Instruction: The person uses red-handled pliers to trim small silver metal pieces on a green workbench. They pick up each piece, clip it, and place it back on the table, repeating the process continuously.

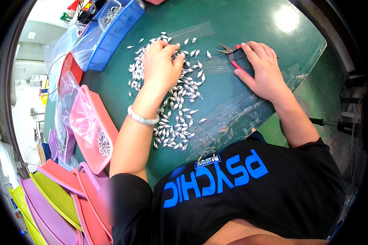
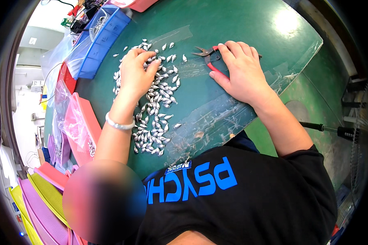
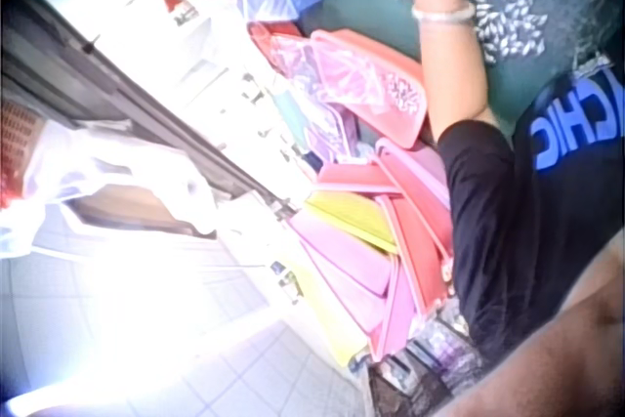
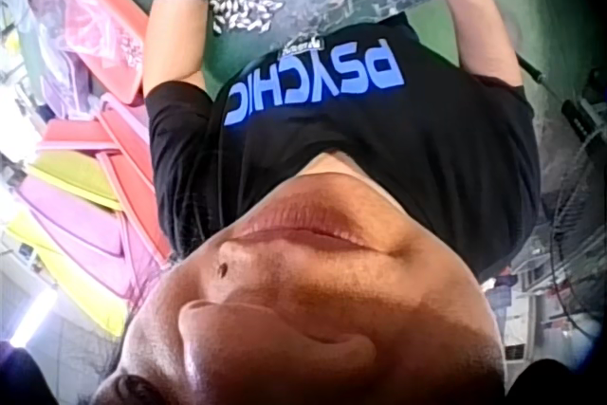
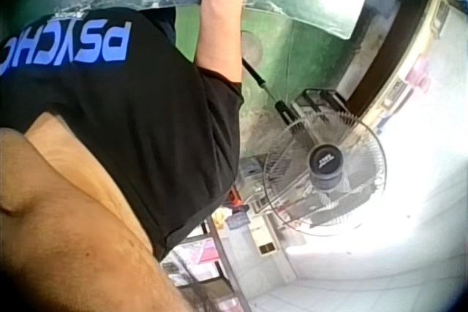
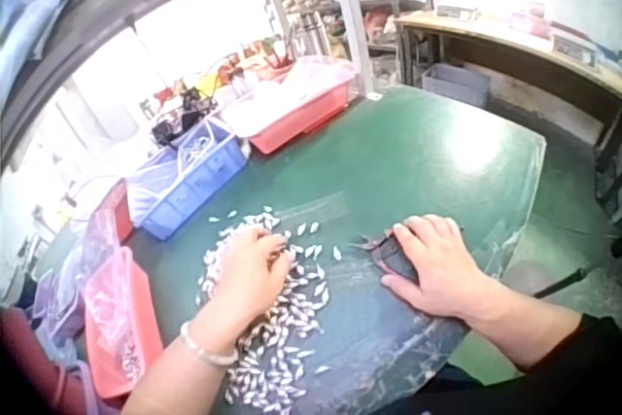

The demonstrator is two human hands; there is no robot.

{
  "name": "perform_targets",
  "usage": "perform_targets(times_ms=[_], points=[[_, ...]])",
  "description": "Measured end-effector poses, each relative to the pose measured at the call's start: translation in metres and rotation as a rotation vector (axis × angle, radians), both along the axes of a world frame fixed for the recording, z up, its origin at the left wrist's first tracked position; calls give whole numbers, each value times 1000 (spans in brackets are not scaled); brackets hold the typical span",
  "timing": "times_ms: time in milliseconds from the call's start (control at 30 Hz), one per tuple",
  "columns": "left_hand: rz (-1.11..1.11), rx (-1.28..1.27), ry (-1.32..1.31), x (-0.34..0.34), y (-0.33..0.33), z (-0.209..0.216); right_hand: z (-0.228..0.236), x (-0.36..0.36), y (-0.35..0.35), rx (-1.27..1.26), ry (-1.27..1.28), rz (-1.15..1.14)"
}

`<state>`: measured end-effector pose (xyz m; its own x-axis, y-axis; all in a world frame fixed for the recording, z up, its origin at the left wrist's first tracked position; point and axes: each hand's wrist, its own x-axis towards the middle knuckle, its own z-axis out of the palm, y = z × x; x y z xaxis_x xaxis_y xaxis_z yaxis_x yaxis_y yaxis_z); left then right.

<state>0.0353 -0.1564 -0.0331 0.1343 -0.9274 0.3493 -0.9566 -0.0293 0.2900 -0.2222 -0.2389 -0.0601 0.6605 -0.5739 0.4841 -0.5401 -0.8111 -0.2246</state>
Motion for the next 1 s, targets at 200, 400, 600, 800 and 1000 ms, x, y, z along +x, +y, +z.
perform_targets(times_ms=[200, 400, 600, 800, 1000], points=[[59, 34, -95, -4, -20, -9, 0, -1, 0, 45, 4, 8], [48, -23, 61, -5, -20, -13, -6, 0, 1, -25, -12, 3], [-1, -135, 746, -13, 8, -4, -5, 4, 0, -96, 31, 15], [-78, -179, 1160, -36, 64, 14, 18, -5, -20, 389, -112, 56], [-172, -221, 1531, -50, 106, 16, 42, -4, 14, 1515, -631, 397]])
